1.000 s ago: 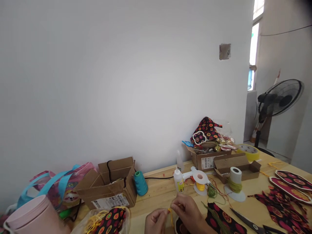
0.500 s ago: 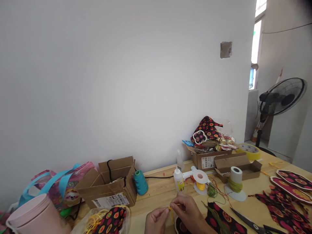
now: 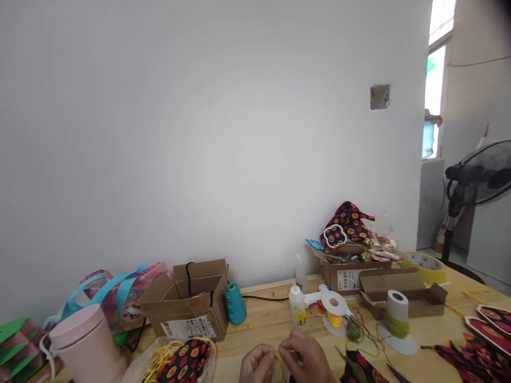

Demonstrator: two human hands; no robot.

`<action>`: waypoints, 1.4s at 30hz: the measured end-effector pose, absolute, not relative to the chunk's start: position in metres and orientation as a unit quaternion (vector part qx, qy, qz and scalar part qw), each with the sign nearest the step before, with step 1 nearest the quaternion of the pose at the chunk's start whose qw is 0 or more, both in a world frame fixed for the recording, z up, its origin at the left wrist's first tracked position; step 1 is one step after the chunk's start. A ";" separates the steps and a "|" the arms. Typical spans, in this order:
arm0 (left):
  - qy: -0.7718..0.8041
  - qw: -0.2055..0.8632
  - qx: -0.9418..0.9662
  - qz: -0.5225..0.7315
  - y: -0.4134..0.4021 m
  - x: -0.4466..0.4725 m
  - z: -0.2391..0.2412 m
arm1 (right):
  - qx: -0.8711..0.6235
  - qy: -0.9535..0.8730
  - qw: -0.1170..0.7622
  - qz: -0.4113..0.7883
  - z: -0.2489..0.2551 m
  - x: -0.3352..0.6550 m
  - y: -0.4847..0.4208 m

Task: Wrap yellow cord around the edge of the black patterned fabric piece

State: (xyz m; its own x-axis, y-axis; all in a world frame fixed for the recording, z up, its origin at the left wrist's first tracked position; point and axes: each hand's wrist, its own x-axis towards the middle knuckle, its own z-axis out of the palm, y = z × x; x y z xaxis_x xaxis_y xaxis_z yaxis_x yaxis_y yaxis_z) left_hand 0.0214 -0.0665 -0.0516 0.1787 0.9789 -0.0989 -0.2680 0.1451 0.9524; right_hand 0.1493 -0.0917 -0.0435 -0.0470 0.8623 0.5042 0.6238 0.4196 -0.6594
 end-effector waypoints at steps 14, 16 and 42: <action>0.353 0.571 0.511 0.537 -0.071 0.023 -0.056 | -0.542 -0.716 0.435 0.060 -0.042 0.154 -0.098; 0.354 0.562 0.518 0.539 -0.071 0.023 -0.059 | -0.542 -0.717 0.436 0.054 -0.042 0.155 -0.098; 0.312 0.639 0.500 0.494 -0.070 0.024 -0.049 | -0.505 -0.728 0.463 0.015 -0.043 0.152 -0.099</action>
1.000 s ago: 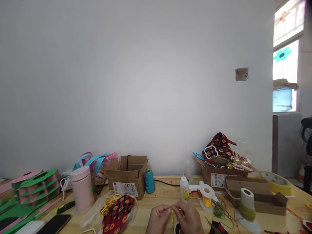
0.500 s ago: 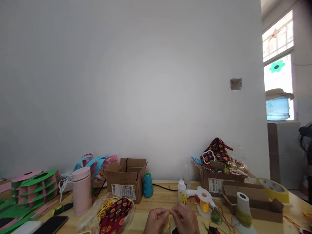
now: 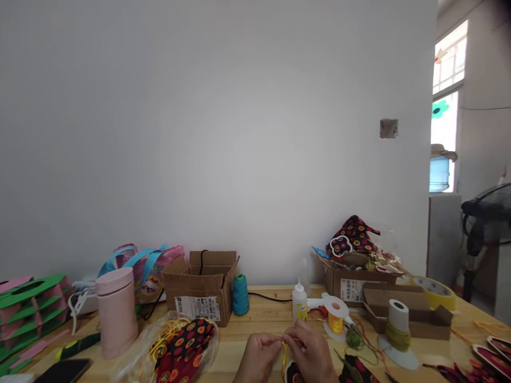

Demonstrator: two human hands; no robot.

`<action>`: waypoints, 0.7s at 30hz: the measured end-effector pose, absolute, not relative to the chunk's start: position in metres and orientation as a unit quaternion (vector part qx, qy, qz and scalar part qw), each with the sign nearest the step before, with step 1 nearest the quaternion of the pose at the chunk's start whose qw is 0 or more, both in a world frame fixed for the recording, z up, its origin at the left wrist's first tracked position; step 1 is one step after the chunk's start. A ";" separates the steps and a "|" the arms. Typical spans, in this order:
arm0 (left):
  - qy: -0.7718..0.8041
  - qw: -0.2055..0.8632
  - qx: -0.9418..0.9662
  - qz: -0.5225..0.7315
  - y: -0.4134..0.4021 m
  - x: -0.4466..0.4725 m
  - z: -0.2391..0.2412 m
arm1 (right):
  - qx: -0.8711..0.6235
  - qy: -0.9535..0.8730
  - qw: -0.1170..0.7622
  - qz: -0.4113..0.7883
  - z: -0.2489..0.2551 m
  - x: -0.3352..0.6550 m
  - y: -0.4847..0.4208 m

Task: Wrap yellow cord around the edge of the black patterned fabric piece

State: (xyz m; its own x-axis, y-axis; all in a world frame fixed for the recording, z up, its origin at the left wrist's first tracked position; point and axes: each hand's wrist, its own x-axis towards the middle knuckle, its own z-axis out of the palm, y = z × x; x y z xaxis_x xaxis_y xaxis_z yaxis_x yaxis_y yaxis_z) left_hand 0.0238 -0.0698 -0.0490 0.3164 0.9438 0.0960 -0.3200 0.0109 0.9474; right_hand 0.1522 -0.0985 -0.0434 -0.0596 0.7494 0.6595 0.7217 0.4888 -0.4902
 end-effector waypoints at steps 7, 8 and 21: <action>0.314 0.665 0.469 0.489 -0.070 0.018 -0.049 | -0.508 -0.700 0.498 0.054 -0.042 0.149 -0.097; 0.317 0.670 0.466 0.483 -0.070 0.017 -0.047 | -0.513 -0.694 0.501 0.057 -0.042 0.148 -0.096; 0.343 0.684 0.480 0.429 -0.060 0.016 -0.061 | -0.528 -0.689 0.488 0.091 -0.042 0.149 -0.097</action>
